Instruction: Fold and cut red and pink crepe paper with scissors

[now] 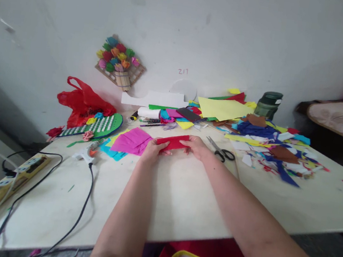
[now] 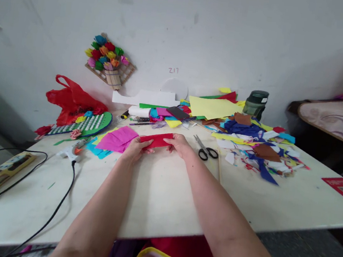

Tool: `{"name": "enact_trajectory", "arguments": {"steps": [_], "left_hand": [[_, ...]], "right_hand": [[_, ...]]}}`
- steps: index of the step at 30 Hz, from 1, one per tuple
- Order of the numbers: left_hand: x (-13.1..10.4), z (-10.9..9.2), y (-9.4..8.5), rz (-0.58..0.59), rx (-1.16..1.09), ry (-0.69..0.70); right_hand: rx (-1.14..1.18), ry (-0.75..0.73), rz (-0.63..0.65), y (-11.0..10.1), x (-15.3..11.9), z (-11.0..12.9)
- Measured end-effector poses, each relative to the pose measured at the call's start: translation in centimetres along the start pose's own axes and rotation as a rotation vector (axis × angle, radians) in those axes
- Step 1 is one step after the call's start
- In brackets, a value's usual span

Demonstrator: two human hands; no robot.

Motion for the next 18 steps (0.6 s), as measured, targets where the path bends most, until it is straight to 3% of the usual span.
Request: {"name": "enact_trajectory", "arguments": {"steps": [10,15,18], "left_hand": [[-0.18,0.23,-0.92,0.039,-0.116,0.014],[-0.17,-0.15,-0.61,0.114,-0.167,0.036],[-0.17,-0.3,-0.62,0.088,-0.125,0.025]], "right_hand": [[0.075,0.062,0.047,-0.44,-0.21,-0.07],[0.069,0.018,0.081,-0.67,-0.07,-0.07],[0.006,-0.002,0.12,-0.26,-0.2,0.2]]}}
Point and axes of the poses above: each hand's wrist, its own x-axis towards the middle knuckle, its own y-axis out of the palm, z = x × y, the point moved 7 cm from there along x, towards the middle knuckle, and after that the axes turned 10 degrees about z, right-handed, at the moved point
